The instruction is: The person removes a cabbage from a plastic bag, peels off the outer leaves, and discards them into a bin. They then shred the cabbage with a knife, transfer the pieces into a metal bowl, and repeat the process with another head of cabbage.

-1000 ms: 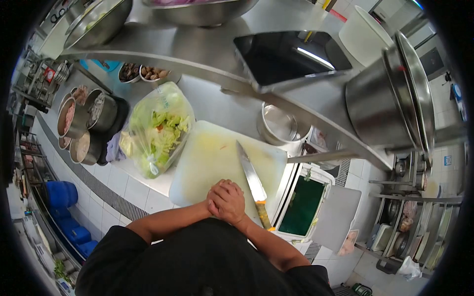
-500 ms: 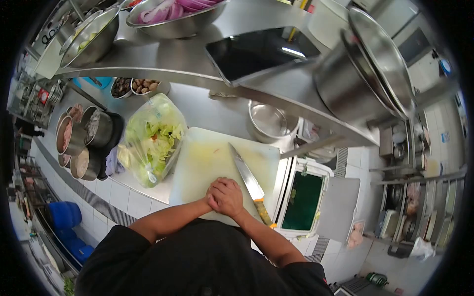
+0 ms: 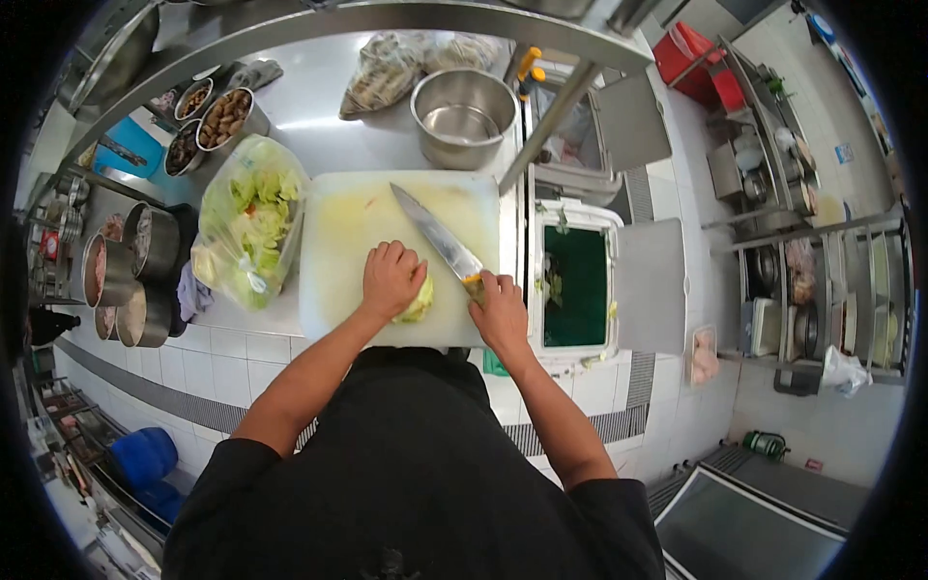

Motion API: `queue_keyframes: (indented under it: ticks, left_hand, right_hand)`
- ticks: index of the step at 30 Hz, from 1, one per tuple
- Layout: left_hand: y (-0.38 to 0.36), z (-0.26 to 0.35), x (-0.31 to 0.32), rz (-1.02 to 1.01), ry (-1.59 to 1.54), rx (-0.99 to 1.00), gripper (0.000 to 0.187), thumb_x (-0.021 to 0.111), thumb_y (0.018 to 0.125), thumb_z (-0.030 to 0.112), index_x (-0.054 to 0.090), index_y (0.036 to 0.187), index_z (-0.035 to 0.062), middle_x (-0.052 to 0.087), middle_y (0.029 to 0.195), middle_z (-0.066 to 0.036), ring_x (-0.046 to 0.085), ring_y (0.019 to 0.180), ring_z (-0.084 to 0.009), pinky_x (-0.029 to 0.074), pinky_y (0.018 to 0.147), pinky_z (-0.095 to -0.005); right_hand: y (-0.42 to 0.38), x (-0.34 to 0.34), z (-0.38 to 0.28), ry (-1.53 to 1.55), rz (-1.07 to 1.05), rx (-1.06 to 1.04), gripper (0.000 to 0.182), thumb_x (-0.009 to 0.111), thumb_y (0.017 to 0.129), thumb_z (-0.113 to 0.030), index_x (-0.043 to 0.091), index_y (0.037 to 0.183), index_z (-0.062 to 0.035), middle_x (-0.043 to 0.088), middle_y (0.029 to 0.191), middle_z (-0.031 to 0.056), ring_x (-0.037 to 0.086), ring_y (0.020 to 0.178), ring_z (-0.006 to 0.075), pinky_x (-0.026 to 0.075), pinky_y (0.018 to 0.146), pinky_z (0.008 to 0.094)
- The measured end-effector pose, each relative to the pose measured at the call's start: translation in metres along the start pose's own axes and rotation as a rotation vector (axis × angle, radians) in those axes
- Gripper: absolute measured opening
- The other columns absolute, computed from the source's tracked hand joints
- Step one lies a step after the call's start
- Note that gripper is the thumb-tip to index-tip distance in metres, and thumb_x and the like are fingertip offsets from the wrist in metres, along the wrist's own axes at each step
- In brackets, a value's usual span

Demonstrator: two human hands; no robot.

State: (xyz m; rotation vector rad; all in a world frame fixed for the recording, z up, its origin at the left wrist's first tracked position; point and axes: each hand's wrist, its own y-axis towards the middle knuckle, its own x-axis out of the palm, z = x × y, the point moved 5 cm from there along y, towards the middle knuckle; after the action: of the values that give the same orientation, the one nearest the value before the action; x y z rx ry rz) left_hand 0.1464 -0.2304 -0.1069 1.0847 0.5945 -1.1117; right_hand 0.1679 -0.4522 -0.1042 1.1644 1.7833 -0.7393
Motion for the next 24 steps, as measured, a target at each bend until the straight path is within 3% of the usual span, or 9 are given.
queue_keyframes:
  ticks: [4, 6, 7, 9, 11, 14, 18, 24]
  left_hand:
    - [-0.009, -0.007, 0.008, -0.067, -0.112, -0.056, 0.013, 0.073, 0.085, 0.018, 0.063, 0.084, 0.0094, 0.060, 0.092, -0.010, 0.059, 0.093, -0.0329, 0.047, 0.081, -0.0470]
    - [-0.014, -0.006, 0.001, -0.056, -0.181, -0.016, 0.009, 0.069, 0.083, 0.010, 0.065, 0.091, 0.0091, 0.059, 0.096, -0.010, 0.058, 0.095, -0.0330, 0.046, 0.083, -0.0469]
    - [-0.019, -0.006, -0.002, -0.064, -0.184, -0.022, 0.009, 0.069, 0.083, 0.010, 0.065, 0.091, 0.0091, 0.059, 0.096, -0.010, 0.058, 0.095, -0.0330, 0.046, 0.083, -0.0469]
    - [-0.028, -0.001, -0.012, 0.080, -0.209, 0.031, 0.022, 0.064, 0.081, 0.005, 0.065, 0.102, 0.0093, 0.058, 0.102, -0.010, 0.055, 0.098, -0.0322, 0.045, 0.085, -0.0461]
    - [-0.029, 0.000, -0.006, 0.079, -0.186, 0.034, 0.027, 0.063, 0.080, 0.004, 0.065, 0.106, 0.0099, 0.057, 0.105, -0.010, 0.054, 0.099, -0.0317, 0.045, 0.086, -0.0460]
    - [-0.019, 0.005, 0.004, 0.075, -0.157, 0.056, 0.031, 0.062, 0.078, 0.004, 0.065, 0.109, 0.0115, 0.056, 0.107, -0.009, 0.053, 0.101, -0.0309, 0.044, 0.086, -0.0460]
    - [-0.011, 0.005, 0.013, 0.012, -0.129, 0.061, 0.029, 0.064, 0.077, 0.007, 0.066, 0.104, 0.0144, 0.057, 0.106, -0.006, 0.053, 0.099, -0.0298, 0.044, 0.084, -0.0458]
    - [-0.005, 0.002, 0.011, -0.005, -0.170, 0.084, 0.028, 0.063, 0.076, 0.007, 0.066, 0.102, 0.0145, 0.059, 0.104, -0.005, 0.053, 0.096, -0.0297, 0.045, 0.083, -0.0445]
  right_hand:
    - [0.007, 0.004, -0.011, -0.058, -0.106, -0.006, 0.055, 0.067, 0.087, -0.015, 0.053, 0.140, -0.0115, 0.063, 0.114, 0.0192, 0.066, 0.097, 0.0422, 0.056, 0.081, 0.0533]
    - [0.004, 0.002, -0.014, 0.067, -0.213, 0.013, 0.053, 0.066, 0.088, -0.017, 0.053, 0.138, -0.0115, 0.065, 0.112, 0.0217, 0.068, 0.092, 0.0455, 0.056, 0.079, 0.0546]
    - [-0.002, -0.002, -0.012, 0.112, -0.169, -0.005, 0.048, 0.063, 0.092, -0.023, 0.053, 0.136, -0.0085, 0.069, 0.103, 0.0258, 0.069, 0.089, 0.0480, 0.055, 0.079, 0.0561]
    - [-0.016, -0.014, -0.010, 0.116, -0.260, 0.065, 0.047, 0.062, 0.094, -0.025, 0.053, 0.136, -0.0069, 0.070, 0.098, 0.0267, 0.069, 0.088, 0.0485, 0.054, 0.079, 0.0569]
    - [-0.032, -0.023, -0.008, 0.116, -0.348, 0.119, 0.042, 0.060, 0.099, -0.031, 0.053, 0.129, -0.0024, 0.071, 0.083, 0.0278, 0.069, 0.082, 0.0502, 0.052, 0.078, 0.0591]
    - [-0.051, -0.011, 0.009, 0.049, -0.413, 0.128, 0.037, 0.058, 0.099, -0.032, 0.054, 0.122, -0.0028, 0.070, 0.082, 0.0288, 0.068, 0.081, 0.0518, 0.051, 0.074, 0.0599]
    - [-0.059, -0.035, -0.004, 0.028, -0.391, 0.082, 0.027, 0.061, 0.097, -0.026, 0.054, 0.108, -0.0026, 0.069, 0.076, 0.0252, 0.067, 0.074, 0.0497, 0.051, 0.068, 0.0594]
    - [-0.092, -0.086, -0.022, 0.035, -0.436, 0.050, 0.024, 0.064, 0.097, -0.024, 0.054, 0.105, -0.0040, 0.070, 0.075, 0.0187, 0.068, 0.073, 0.0449, 0.052, 0.065, 0.0561]
